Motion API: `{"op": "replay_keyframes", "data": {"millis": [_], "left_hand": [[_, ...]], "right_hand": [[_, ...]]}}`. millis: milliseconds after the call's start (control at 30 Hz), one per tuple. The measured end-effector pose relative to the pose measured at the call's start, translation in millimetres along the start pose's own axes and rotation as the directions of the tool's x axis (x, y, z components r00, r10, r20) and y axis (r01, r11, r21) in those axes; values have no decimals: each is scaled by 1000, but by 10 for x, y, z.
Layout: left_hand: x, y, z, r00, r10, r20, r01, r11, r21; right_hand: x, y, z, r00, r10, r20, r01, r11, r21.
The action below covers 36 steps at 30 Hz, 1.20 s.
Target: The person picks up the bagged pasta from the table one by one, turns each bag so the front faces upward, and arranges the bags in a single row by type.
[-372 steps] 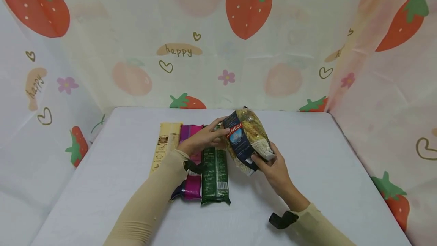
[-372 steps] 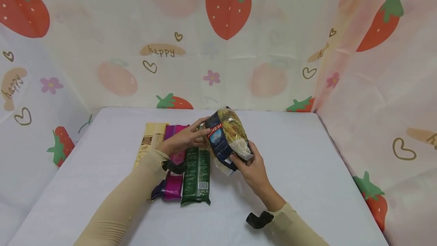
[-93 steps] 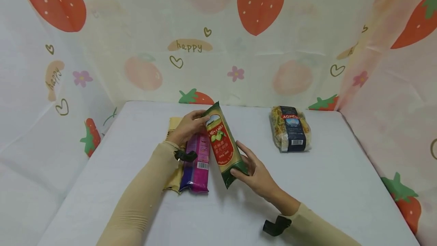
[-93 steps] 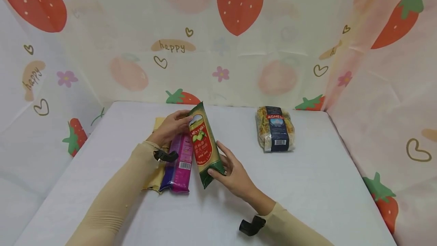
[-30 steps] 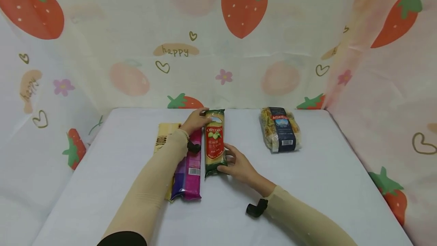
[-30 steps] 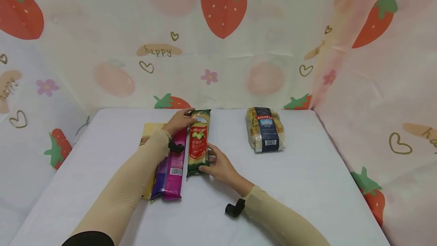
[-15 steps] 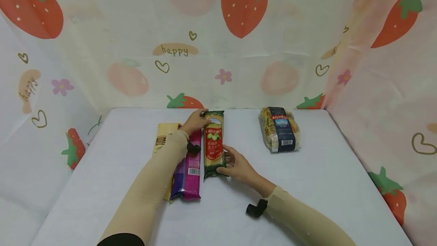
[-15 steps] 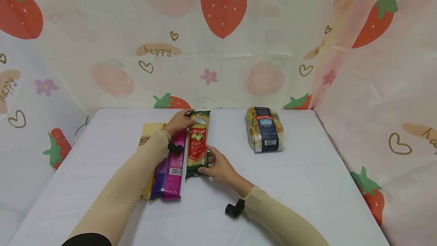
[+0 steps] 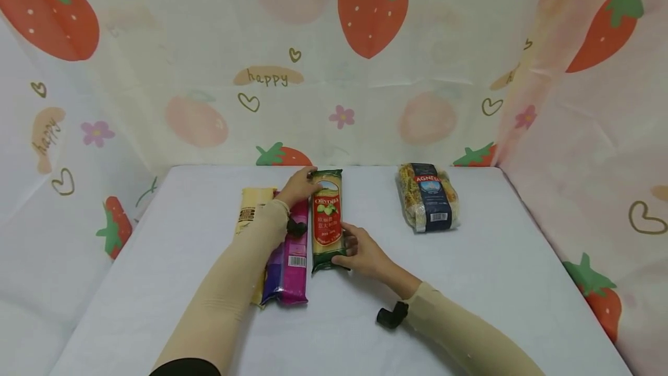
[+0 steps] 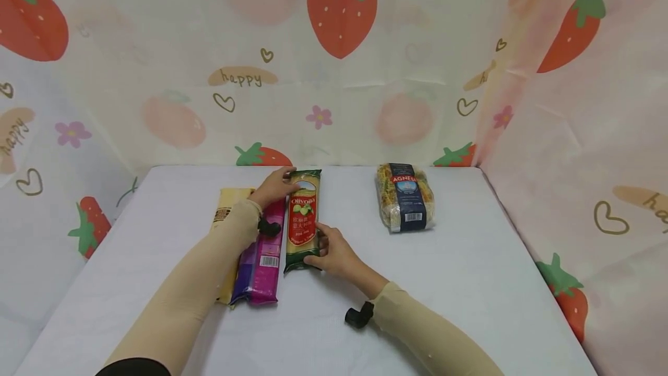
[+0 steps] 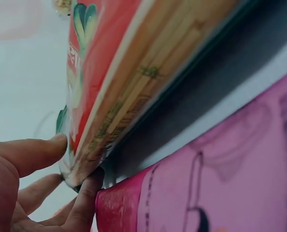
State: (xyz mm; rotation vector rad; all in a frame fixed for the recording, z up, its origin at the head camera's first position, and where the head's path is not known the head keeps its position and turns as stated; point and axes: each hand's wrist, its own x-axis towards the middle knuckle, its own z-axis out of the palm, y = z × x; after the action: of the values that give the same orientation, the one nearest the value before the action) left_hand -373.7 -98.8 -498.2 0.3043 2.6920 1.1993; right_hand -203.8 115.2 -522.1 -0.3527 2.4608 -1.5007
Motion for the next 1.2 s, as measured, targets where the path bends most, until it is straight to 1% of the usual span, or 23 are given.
{"op": "replay_keyframes", "data": {"millis": [200, 333, 400, 533, 600, 667, 733, 800, 833, 900, 967, 1067, 1133, 1200], "left_hand": [[-72, -63, -76, 999, 39, 6, -39, 997, -68], [-137, -131, -178, 997, 73, 3, -72, 995, -75], [-184, -163, -244, 996, 88, 7, -87, 995, -56], [-306, -227, -383, 992, 123, 19, -124, 991, 46], [-381, -243, -449, 991, 130, 40, -134, 984, 115], [-439, -281, -502, 989, 134, 70, -145, 971, 191], [-486, -326, -543, 984, 135, 113, -160, 954, 252], [-510, -382, -569, 978, 140, 154, -181, 938, 294], [-514, -410, -578, 974, 144, 172, -192, 932, 309], [-541, -426, -604, 969, 143, 200, -202, 928, 314], [-555, -435, -621, 969, 128, 211, -191, 931, 310], [-568, -457, -637, 971, 91, 223, -162, 932, 324], [-569, -487, -640, 970, 73, 230, -152, 925, 348], [-582, -506, -651, 969, 61, 239, -147, 921, 361]], "right_hand": [[-38, -1, 36, 1000, 9, -16, -10, 998, -69], [-78, -31, 34, 999, 9, -31, -13, 991, -131], [-100, -50, 33, 999, -11, -41, 4, 984, -178], [-156, -120, 59, 996, -77, -32, 67, 968, -241], [-199, -177, 93, 993, -120, -17, 112, 963, -243], [-236, -231, 133, 984, -181, 6, 177, 957, -231], [-259, -267, 177, 967, -253, 26, 252, 939, -235], [-269, -290, 219, 946, -321, 52, 324, 914, -246], [-270, -296, 239, 936, -345, 71, 352, 900, -256], [-266, -314, 278, 918, -381, 111, 397, 876, -274], [-256, -342, 318, 906, -395, 152, 423, 865, -270], [-233, -385, 383, 897, -390, 207, 435, 859, -269], [-217, -413, 428, 898, -373, 234, 429, 860, -277], [-202, -440, 471, 900, -351, 257, 421, 853, -308]]}}
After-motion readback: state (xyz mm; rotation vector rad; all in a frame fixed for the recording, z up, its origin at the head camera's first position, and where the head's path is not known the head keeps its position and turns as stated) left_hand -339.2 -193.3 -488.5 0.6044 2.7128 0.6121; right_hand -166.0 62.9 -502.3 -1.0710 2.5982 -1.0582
